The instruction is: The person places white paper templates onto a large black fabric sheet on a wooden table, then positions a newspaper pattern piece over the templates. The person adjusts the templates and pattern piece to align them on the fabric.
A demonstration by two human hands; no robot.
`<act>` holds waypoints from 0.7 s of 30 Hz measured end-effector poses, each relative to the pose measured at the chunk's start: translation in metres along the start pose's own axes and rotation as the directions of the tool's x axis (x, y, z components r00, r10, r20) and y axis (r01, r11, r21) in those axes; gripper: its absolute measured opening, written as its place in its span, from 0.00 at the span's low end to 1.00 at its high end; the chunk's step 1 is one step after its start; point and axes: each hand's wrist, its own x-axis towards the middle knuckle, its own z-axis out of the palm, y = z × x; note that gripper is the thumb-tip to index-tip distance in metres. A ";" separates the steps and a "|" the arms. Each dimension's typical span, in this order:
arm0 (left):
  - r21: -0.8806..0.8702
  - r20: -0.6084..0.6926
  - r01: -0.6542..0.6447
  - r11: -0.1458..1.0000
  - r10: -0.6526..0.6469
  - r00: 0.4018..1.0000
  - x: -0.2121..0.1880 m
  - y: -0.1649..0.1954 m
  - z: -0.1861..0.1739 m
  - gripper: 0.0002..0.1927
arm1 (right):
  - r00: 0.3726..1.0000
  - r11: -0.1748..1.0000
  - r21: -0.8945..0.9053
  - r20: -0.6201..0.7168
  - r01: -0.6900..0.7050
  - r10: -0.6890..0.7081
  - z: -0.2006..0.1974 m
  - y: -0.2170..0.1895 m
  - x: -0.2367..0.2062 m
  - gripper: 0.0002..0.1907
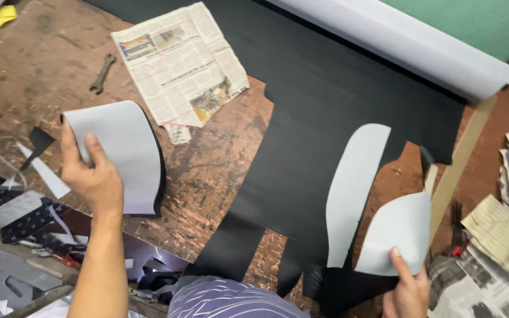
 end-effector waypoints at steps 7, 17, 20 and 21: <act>0.264 0.325 -0.070 0.962 -0.020 0.945 -0.076 -0.014 0.072 0.37 | 0.968 0.967 0.061 -0.057 0.246 -0.243 -0.023 -0.058 0.010 0.22; -0.274 0.713 0.632 0.725 -0.288 0.639 -0.140 0.069 0.159 0.24 | 0.300 0.209 -0.215 0.698 0.954 -0.650 0.109 -0.124 0.004 0.25; -0.121 0.850 0.762 0.636 -0.330 0.411 -0.149 0.063 0.167 0.26 | 0.213 0.055 -0.209 0.891 0.976 -0.402 0.145 -0.066 -0.012 0.30; -0.118 0.859 0.711 0.693 -0.287 0.424 -0.156 0.058 0.168 0.25 | 0.222 0.036 -0.221 0.932 0.975 -0.286 0.148 -0.043 -0.017 0.33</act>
